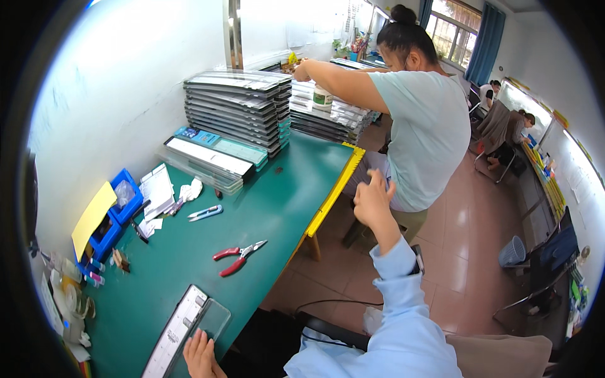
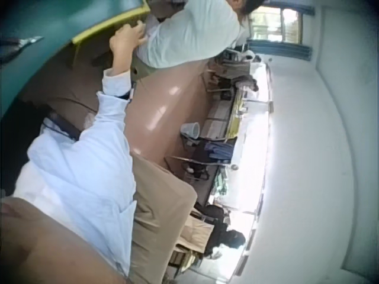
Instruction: Trimming leads or small components on a long circuit board strip using small diagonal cutters.
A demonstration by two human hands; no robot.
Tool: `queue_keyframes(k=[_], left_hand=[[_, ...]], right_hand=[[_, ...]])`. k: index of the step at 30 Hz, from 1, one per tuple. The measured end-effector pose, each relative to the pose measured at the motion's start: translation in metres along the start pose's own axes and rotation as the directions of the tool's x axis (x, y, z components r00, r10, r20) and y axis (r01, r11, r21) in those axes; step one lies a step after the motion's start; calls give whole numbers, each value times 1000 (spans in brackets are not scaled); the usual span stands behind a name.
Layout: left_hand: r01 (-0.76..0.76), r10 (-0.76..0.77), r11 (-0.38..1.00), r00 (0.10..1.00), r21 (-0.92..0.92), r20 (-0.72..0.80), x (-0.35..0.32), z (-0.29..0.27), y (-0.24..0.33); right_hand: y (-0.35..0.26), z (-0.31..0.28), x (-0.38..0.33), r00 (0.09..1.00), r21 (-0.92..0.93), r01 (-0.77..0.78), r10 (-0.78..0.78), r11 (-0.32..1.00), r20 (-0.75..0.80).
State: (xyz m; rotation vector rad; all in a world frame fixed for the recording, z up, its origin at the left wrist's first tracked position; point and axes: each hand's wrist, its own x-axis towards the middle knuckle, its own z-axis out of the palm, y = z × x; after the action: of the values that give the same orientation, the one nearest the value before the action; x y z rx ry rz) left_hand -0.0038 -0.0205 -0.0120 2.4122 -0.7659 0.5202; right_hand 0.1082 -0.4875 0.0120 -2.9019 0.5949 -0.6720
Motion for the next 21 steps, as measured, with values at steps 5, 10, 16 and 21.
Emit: queue_keyframes(k=[5, 10, 16, 21], left_hand=[[143, -202, 919, 971, -367, -128, 3, -19, 17], [210, -188, 727, 977, -654, 104, 36, -28, 33], [253, -62, 277, 967, -927, 246, 27, 23, 28], [184, -204, 249, 970, -951, 135, 17, 39, 32]], right_hand=[[-89, -117, -37, 661, 894, 319, -750, 315, 28], [-164, -168, -57, 664, 956, 245, -690, -162, -287], [-216, -200, -50, 527, 918, 144, -756, -370, -388], [-237, -199, -52, 565, 870, -39, -729, -492, -387]])
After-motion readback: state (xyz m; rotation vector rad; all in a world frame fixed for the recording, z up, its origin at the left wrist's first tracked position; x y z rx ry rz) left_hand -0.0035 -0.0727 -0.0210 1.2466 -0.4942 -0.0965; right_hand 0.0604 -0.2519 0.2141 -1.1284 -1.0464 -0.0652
